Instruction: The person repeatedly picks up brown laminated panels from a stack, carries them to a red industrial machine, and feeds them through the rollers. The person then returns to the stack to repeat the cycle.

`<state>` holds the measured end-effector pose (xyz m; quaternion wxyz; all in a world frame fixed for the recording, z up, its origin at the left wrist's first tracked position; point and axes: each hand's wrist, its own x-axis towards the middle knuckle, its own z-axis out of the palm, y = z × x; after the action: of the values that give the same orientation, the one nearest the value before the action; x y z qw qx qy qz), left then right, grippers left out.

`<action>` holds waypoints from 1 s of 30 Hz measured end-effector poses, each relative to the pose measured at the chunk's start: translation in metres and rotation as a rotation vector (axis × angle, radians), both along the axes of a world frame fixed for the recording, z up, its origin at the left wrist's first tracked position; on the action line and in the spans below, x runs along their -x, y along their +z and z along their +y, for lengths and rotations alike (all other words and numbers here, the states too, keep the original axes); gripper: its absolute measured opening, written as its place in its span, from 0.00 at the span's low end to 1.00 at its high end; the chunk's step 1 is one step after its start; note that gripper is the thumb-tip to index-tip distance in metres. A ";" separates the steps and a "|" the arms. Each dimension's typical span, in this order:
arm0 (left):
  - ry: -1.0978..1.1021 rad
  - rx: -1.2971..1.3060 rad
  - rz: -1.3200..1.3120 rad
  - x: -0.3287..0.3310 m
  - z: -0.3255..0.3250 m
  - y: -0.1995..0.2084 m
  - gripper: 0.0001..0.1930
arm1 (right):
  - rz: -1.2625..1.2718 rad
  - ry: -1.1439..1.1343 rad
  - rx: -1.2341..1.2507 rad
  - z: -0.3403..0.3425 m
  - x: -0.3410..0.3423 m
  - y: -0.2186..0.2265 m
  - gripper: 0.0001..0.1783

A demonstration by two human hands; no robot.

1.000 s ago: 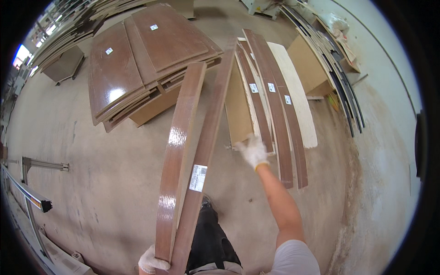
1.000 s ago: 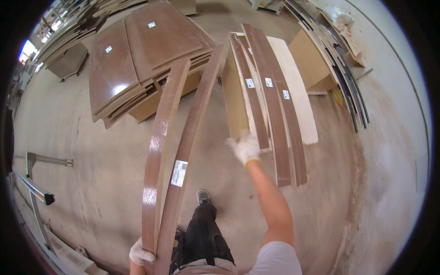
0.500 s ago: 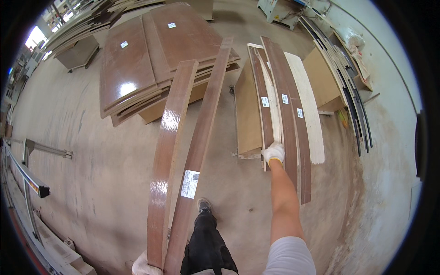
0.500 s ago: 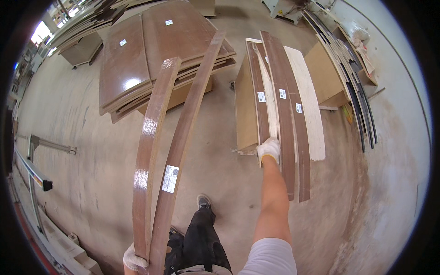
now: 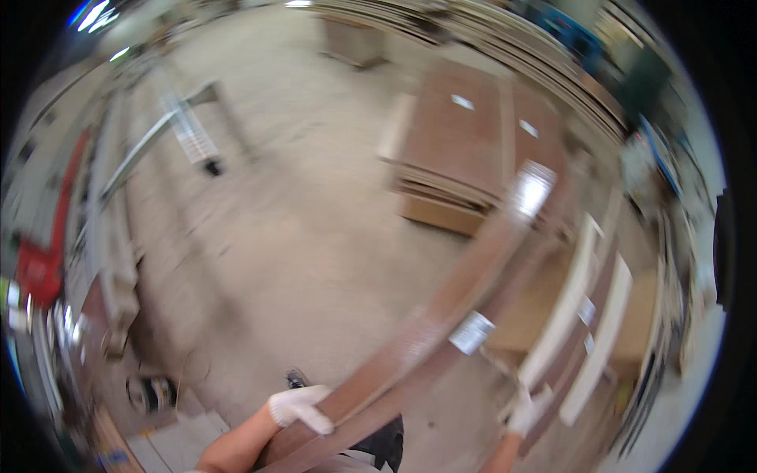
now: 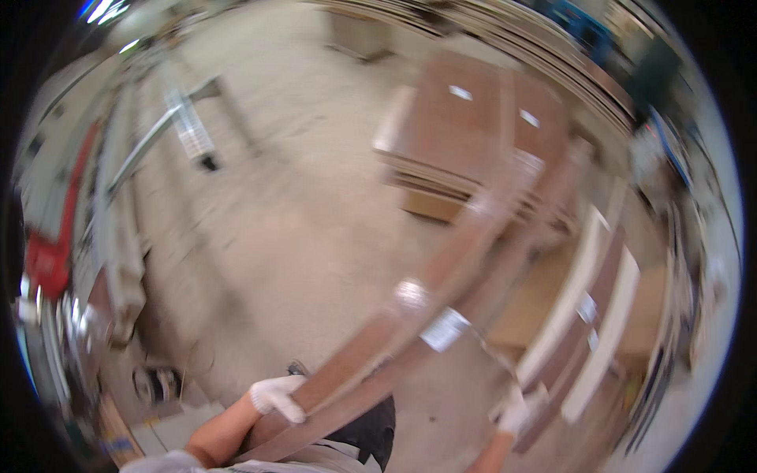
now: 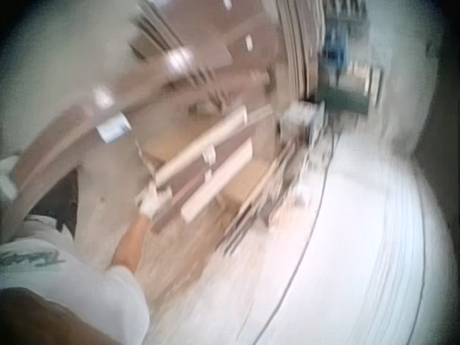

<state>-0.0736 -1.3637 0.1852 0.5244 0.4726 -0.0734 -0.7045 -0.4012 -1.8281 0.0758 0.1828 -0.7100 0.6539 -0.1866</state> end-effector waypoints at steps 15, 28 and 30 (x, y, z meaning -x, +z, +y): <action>0.414 0.305 -0.350 0.043 0.308 0.172 0.28 | -0.717 0.709 -0.046 0.268 -0.234 0.235 0.52; 0.746 0.307 -0.533 0.042 0.548 0.151 0.21 | -1.139 1.277 -1.021 0.678 -0.507 0.206 0.28; 0.783 0.248 -0.512 0.029 0.576 0.139 0.37 | -1.174 1.175 -1.121 0.744 -0.548 0.192 0.28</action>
<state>-0.1027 -0.7877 0.3238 0.7676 0.5569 -0.1002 -0.3010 0.1464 -1.0838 0.2676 0.8481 -0.5272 -0.0007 -0.0525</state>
